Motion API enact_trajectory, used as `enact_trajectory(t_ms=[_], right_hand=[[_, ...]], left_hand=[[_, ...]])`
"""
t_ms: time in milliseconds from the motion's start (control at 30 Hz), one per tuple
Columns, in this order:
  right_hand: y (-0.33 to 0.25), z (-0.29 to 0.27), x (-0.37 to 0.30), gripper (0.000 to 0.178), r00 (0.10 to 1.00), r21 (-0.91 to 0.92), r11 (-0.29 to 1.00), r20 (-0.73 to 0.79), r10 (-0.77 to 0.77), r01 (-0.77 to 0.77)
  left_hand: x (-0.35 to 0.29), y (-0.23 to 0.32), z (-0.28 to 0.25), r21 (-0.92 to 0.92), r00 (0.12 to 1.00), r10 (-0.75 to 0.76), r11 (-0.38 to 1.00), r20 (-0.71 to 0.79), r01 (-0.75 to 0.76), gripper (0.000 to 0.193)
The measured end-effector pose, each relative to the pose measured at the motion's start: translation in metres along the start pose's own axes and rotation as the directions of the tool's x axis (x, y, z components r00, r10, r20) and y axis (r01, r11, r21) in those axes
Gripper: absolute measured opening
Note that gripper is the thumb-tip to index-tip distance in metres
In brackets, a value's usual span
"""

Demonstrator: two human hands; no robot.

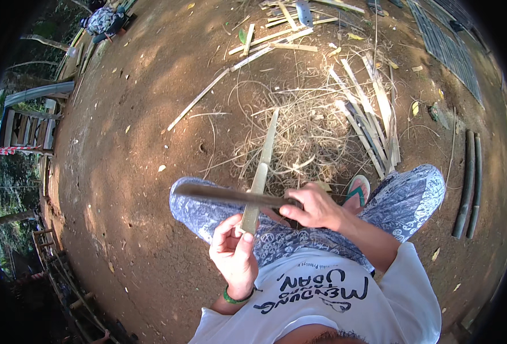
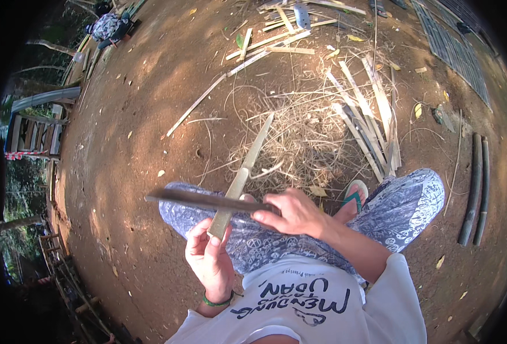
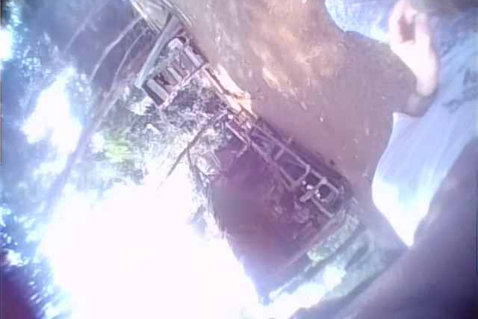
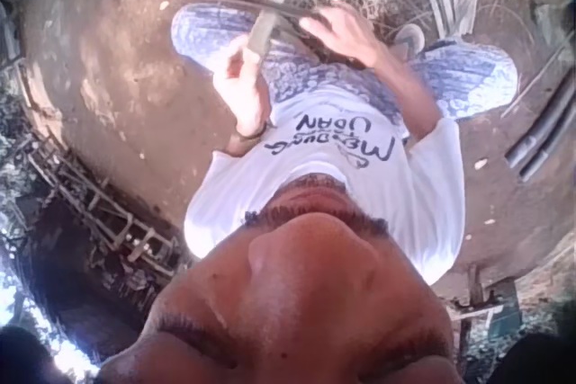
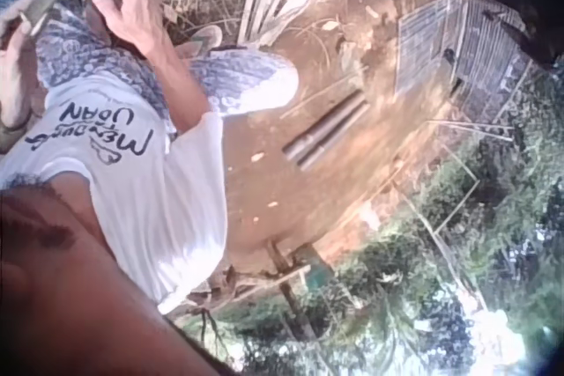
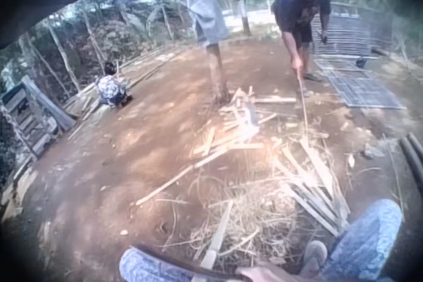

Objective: The person sits on the ground and uses a machete to shave thin strips of bamboo. They hold the bamboo piece in one hand and repeatedly draw the blade along its length to remove the outer layer, creating a pile of shavings.

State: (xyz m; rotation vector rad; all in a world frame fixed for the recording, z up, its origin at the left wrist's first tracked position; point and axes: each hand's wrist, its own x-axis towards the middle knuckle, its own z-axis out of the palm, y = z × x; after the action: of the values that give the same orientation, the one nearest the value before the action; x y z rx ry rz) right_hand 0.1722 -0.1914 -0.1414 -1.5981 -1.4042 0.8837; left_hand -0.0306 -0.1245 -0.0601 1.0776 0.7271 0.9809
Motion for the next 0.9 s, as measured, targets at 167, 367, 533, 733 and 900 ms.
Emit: enact_trajectory(t_ms=[167, 367, 533, 733, 900], right_hand=[[0.05, 0.003, 0.015, 0.06, 0.959, -0.098, 0.968, -0.19, 0.209, -0.231], [0.025, 0.003, -0.003, 0.057, 0.968, -0.108, 0.993, -0.251, 0.007, -0.035], [0.038, 0.0, 0.01, 0.062, 0.936, -0.102, 0.963, -0.281, 0.211, -0.248], [0.016, 0.006, -0.003, 0.061, 0.963, -0.037, 0.998, -0.265, -0.051, 0.042], [0.053, 0.002, 0.016, 0.065, 0.865, -0.048, 0.894, -0.283, 0.415, -0.445]], left_hand=[[0.001, 0.009, 0.005, 0.024, 1.0, 0.0, 1.0, -0.009, 0.0, 0.039], [0.011, 0.004, 0.01, 0.041, 1.0, 0.026, 0.999, -0.017, -0.025, 0.036], [0.018, 0.011, 0.011, 0.029, 1.0, -0.003, 1.0, 0.008, 0.003, 0.031], [0.025, 0.007, 0.013, 0.052, 0.999, 0.041, 0.998, -0.017, -0.04, 0.026], [0.025, 0.007, 0.01, 0.082, 0.999, 0.038, 0.996, 0.034, -0.041, 0.026]])
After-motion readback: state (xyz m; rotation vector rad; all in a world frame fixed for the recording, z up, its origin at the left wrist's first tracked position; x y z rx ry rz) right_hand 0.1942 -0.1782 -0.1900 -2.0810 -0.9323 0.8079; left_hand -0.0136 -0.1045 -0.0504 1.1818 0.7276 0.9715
